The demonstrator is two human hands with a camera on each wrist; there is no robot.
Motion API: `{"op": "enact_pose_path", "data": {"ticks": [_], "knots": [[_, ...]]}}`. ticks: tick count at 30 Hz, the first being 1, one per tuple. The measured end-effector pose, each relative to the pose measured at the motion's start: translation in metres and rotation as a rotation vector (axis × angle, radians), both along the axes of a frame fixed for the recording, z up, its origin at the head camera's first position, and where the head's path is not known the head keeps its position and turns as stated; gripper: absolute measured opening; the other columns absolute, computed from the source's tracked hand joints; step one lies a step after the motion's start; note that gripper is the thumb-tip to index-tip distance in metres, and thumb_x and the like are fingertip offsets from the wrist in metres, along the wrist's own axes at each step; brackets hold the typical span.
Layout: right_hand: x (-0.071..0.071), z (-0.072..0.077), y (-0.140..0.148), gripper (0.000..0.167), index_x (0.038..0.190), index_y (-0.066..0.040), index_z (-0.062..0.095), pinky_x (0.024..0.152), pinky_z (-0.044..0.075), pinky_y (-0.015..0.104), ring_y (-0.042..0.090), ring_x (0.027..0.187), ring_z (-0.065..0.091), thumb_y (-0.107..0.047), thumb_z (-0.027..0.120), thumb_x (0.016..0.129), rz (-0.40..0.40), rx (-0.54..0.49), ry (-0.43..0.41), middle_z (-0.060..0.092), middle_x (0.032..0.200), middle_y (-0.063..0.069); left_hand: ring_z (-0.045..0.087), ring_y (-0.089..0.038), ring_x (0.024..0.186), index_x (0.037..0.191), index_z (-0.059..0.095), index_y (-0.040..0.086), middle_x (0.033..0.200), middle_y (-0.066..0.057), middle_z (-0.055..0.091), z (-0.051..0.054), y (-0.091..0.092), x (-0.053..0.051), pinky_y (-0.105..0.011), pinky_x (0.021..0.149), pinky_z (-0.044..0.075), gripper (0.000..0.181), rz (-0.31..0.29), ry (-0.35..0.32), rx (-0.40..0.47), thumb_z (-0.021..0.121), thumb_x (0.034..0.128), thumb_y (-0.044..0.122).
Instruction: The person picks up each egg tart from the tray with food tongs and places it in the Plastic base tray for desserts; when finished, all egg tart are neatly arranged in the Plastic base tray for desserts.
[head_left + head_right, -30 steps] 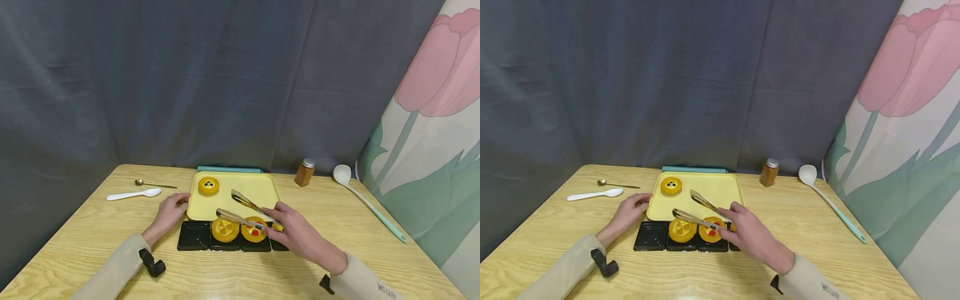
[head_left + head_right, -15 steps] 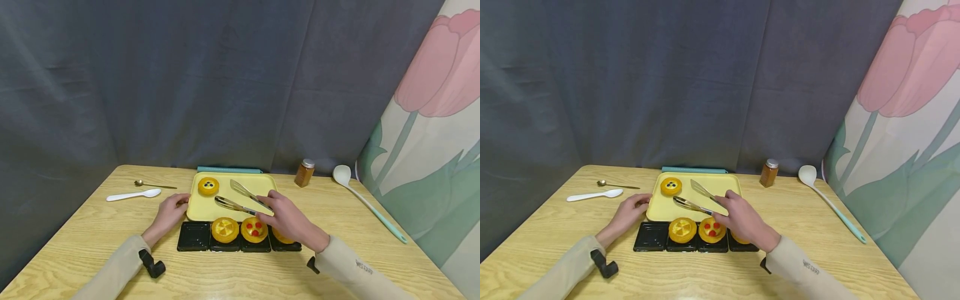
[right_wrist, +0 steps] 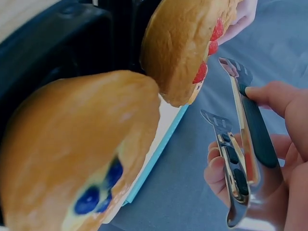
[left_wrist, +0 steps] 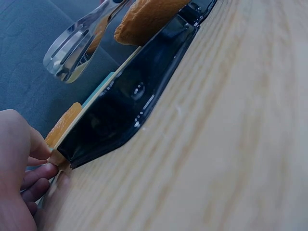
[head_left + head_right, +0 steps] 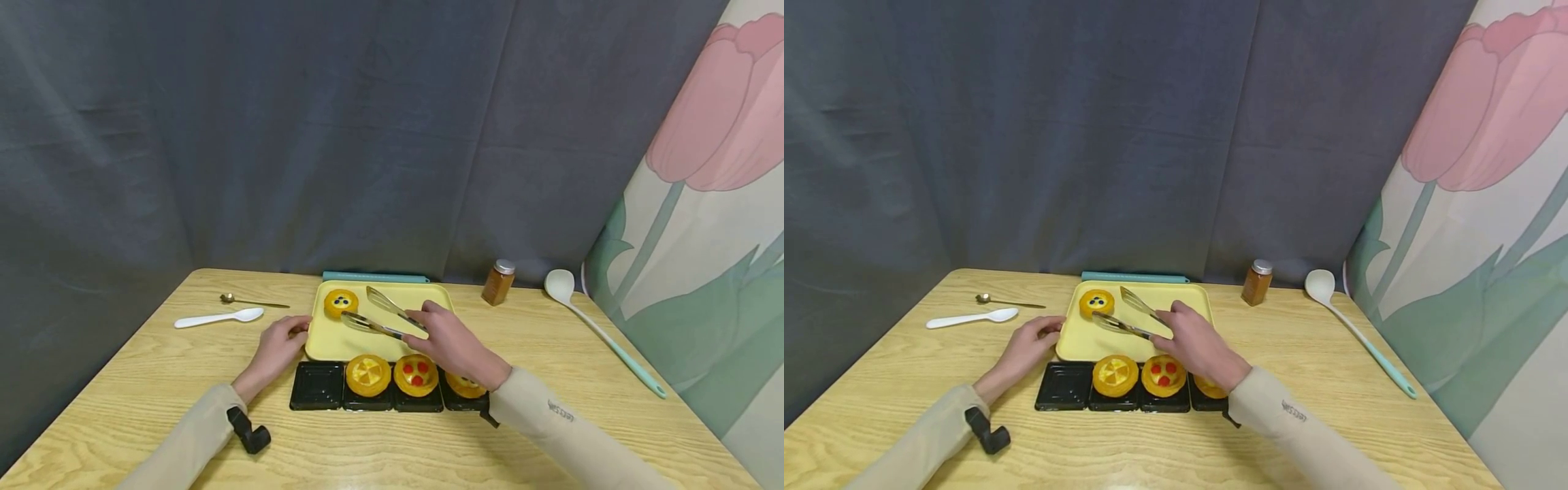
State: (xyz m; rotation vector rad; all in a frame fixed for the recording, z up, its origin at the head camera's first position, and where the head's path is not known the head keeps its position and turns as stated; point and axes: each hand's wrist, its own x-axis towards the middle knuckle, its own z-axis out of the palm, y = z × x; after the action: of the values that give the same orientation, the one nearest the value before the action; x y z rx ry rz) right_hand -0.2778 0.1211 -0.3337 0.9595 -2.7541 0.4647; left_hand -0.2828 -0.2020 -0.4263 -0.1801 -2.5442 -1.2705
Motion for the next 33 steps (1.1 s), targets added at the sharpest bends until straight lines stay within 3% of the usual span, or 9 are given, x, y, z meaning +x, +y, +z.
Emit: {"op": "enact_pose_path", "data": {"ticks": [16,26,33], "knots": [[-0.019,0.001,-0.025,0.047,0.13,0.005,0.065,0.067,0.045,0.032,0.019,0.073,0.049,-0.026,0.071,0.096,0.012,0.035,0.012,0.059,0.095,0.013,0.06,-0.029,0.103,0.131,0.065,-0.004,0.11,-0.013,0.067,-0.001,0.0,-0.002,-0.047,0.092,0.047,0.038,0.008,0.001,-0.006,0.058,0.0937,0.004],[-0.028,0.002,-0.036,0.046,0.128,0.006,0.066,0.076,0.05,0.038,0.024,0.081,0.055,-0.025,0.071,0.096,0.032,0.052,0.016,0.062,0.101,0.017,0.06,-0.029,0.103,0.131,0.065,-0.004,0.109,-0.013,0.067,-0.002,0.0,-0.002,-0.047,0.092,0.047,0.038,0.002,0.007,-0.008,0.058,0.094,0.004],[-0.035,0.0,-0.042,0.045,0.129,0.004,0.066,0.082,0.052,0.04,0.026,0.088,0.06,-0.025,0.071,0.095,0.004,0.073,-0.001,0.064,0.106,0.017,0.061,-0.029,0.104,0.131,0.064,-0.004,0.111,-0.013,0.067,-0.003,0.0,-0.003,-0.046,0.092,0.047,0.039,0.004,0.002,-0.004,0.058,0.0943,0.004]]}}
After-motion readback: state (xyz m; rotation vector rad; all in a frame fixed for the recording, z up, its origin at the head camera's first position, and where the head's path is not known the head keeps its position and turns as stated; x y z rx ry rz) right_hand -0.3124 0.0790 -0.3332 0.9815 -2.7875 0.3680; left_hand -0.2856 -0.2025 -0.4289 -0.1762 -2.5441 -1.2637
